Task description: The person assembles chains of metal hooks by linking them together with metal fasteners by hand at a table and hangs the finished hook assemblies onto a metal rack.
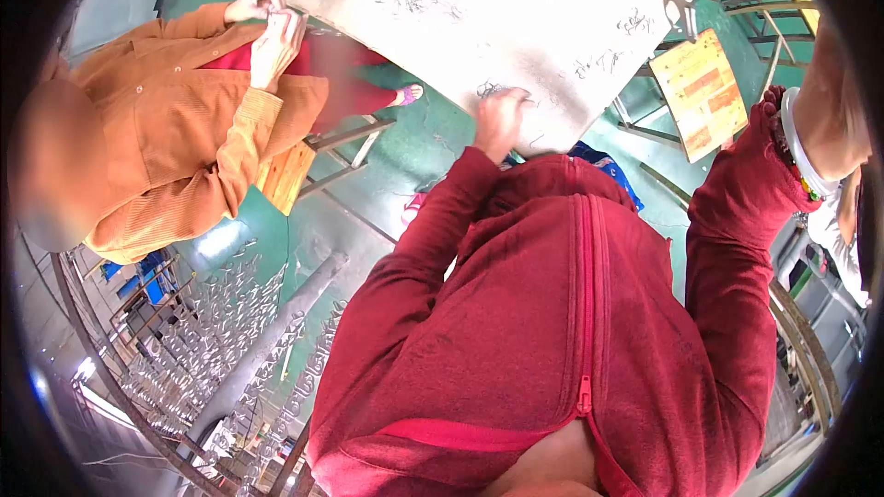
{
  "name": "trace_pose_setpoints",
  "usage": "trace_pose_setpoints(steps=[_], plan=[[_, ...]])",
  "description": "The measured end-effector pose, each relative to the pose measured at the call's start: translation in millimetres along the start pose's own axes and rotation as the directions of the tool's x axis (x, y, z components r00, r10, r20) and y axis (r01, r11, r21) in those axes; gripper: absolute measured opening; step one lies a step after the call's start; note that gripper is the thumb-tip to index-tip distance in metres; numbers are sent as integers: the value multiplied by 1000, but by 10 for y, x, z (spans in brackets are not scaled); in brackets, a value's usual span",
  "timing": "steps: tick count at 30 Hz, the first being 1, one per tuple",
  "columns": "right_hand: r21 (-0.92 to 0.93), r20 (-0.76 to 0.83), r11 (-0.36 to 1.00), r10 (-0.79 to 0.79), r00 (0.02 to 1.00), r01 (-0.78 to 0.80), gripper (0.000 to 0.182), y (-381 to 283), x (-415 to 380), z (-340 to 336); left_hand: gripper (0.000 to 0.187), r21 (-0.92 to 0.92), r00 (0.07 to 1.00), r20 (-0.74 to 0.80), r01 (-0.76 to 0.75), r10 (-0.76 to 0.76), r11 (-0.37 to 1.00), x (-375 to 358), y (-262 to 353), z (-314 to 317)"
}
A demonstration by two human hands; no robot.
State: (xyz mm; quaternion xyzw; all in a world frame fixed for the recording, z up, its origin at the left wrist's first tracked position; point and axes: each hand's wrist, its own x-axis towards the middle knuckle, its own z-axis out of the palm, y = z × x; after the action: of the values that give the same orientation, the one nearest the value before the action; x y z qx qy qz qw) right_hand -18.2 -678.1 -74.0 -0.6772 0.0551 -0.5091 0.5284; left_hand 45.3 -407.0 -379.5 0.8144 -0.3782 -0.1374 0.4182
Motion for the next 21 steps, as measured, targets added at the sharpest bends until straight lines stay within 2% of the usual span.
trace_pose_setpoints(steps=[3, 6, 9, 12, 18, 21], plan=[[-1, -4, 1000, 1, 1000, -1, 21, -5, -5, -11, 11, 39, 984, -76, 165, -162, 985, 89, -339, -290], [2, 0, 1000, 3, 1000, -3, 21, 0, -11, -15, 13, 93, 958, 20, 283, -286, 954, 281, -555, -429], [-5, 7, 1000, 3, 1000, -3, 21, -12, -12, -38, 17, 161, 975, 119, 170, -190, 972, 434, -624, -383], [-5, 12, 1000, 4, 1000, -4, 21, -13, -15, -47, 19, 72, 953, 95, 280, -286, 957, 529, -572, -426], [-9, 2, 1000, 2, 1000, -2, 21, -6, 4, -75, 17, 288, 950, 201, 174, -237, 942, 259, -470, -436], [-12, -1, 1000, -1, 1000, 1, 21, -2, 12, -97, 18, 353, 981, 111, 110, -159, 929, 146, -525, -322]])
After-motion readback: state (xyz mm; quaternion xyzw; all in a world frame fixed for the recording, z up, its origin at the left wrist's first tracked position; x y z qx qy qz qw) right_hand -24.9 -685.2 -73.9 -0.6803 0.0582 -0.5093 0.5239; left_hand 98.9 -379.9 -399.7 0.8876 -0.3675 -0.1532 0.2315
